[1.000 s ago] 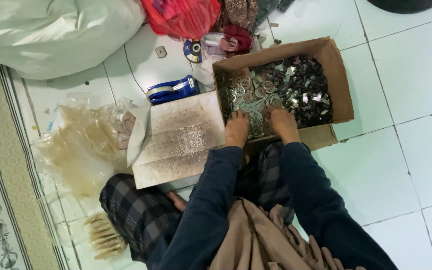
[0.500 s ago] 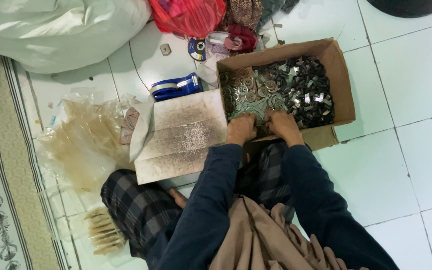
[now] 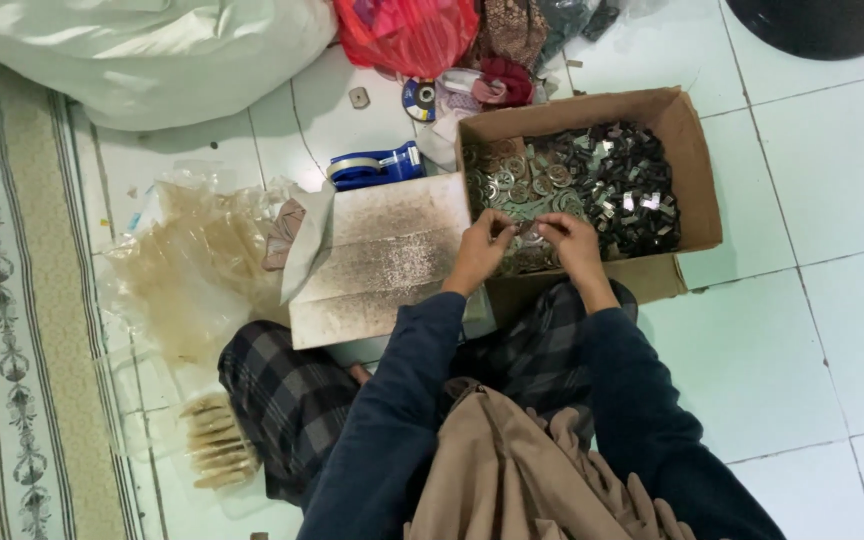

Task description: The person picks up metal ornaments from a box and by hand, places them into small plastic bags, then places the filled bags on top of a larger piece of material.

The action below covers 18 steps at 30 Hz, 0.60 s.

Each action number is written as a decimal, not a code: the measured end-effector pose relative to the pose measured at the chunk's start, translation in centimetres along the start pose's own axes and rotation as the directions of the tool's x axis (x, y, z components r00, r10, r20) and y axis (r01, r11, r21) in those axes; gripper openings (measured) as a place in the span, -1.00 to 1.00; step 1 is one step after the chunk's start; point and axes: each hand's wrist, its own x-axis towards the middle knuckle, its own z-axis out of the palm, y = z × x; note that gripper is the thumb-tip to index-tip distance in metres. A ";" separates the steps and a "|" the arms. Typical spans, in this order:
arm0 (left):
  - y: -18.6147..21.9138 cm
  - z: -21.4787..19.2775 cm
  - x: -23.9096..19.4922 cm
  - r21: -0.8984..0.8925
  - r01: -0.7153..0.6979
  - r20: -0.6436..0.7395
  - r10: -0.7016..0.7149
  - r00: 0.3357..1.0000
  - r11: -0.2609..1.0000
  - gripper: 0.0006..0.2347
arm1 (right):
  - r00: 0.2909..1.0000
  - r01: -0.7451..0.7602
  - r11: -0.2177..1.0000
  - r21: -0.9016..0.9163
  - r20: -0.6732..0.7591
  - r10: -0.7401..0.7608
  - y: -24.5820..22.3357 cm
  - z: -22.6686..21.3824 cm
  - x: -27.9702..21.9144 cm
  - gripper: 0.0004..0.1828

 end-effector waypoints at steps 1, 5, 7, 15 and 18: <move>-0.1 -0.9 -0.3 0.002 -0.003 -0.012 0.003 1.000 1.000 -0.89 | 1.000 0.008 1.000 0.001 0.009 -0.008 -0.6 1.1 0.0 -0.76; -0.3 -5.8 -2.5 0.039 -0.017 -0.277 0.027 0.960 0.999 -0.86 | 0.999 0.039 0.999 0.037 -0.010 -0.038 -3.1 6.2 0.4 -0.78; -0.3 -8.8 -3.5 0.044 -0.007 -0.367 0.023 0.930 0.999 -0.85 | 0.997 0.070 0.996 0.050 0.009 -0.071 -5.4 9.1 0.5 -0.79; -3.3 -15.1 -3.4 0.413 0.155 -0.473 0.066 0.879 0.897 -0.84 | 0.935 0.350 0.919 -0.183 0.133 -0.329 -9.0 17.8 1.2 -0.73; -1.6 -14.8 -3.9 0.536 0.200 -0.469 0.093 0.878 0.820 -0.78 | 0.910 0.414 0.875 -0.251 0.135 -0.391 -8.2 17.0 1.7 -0.68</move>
